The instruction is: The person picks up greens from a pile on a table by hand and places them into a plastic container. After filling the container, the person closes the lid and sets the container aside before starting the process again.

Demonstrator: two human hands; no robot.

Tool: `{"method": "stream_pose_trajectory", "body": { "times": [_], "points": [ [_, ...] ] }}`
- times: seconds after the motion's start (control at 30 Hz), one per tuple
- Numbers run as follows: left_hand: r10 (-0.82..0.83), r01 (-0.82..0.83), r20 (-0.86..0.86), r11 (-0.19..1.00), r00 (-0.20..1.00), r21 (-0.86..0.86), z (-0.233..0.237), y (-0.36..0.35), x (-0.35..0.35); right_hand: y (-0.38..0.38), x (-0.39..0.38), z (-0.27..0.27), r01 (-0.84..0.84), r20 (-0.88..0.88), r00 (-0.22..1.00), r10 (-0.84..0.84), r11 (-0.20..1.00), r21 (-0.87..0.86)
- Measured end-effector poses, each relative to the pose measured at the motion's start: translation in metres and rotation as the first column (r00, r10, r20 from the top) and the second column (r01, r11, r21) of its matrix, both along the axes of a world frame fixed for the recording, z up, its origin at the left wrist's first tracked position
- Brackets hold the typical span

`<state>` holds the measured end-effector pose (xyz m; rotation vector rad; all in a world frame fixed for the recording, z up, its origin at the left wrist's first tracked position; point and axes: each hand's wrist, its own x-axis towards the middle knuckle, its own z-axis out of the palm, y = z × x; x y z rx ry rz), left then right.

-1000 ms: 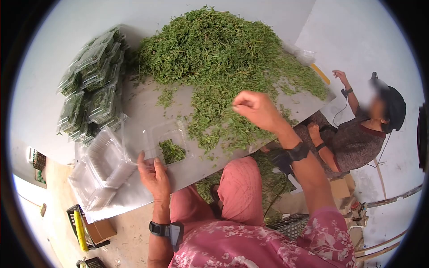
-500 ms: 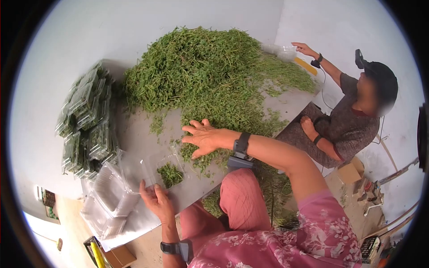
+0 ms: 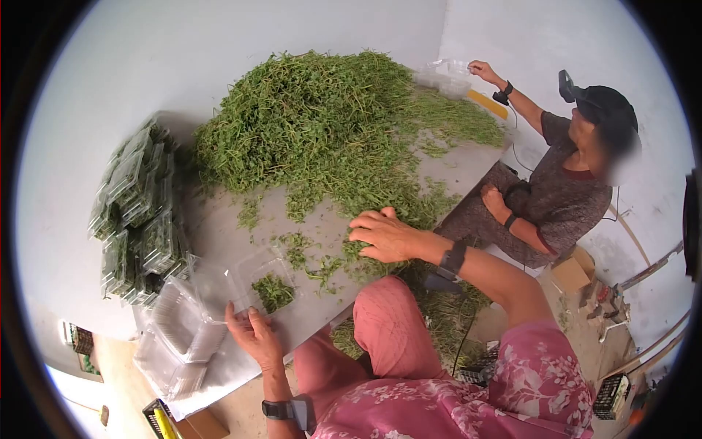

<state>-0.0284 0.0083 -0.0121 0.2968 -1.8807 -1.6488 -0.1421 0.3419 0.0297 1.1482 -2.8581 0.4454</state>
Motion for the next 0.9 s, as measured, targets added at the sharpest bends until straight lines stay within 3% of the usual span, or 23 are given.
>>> {"method": "stream_pose_trajectory", "body": {
  "times": [0.2,0.33,0.53,0.67,0.77,0.9],
  "points": [
    [-0.008,0.007,0.037,1.0,0.999,0.002,0.007,0.001,0.002,0.047,0.046,-0.005,0.146,-0.058,0.987,-0.151,0.985,-0.09],
    [-0.015,0.014,0.03,1.0,0.999,0.004,0.003,0.0,0.001,0.075,0.073,-0.004,0.225,-0.057,0.972,-0.226,0.974,-0.037],
    [-0.015,0.015,0.046,1.0,0.999,-0.001,0.01,0.002,0.002,0.104,0.094,0.017,0.343,0.139,0.927,-0.348,0.938,0.057],
    [-0.013,0.013,0.067,1.0,0.998,0.001,0.017,0.006,0.004,0.098,0.07,0.036,0.377,0.031,0.926,-0.376,0.916,-0.142],
    [-0.015,0.016,0.039,1.0,0.999,-0.023,0.008,0.003,0.002,0.068,0.036,0.046,0.323,-0.082,0.937,-0.339,0.932,-0.163],
    [0.0,0.001,0.023,0.998,1.0,-0.06,0.015,0.005,0.003,0.022,-0.026,0.033,0.3,-0.097,0.948,-0.303,0.953,-0.046]
  ]
}}
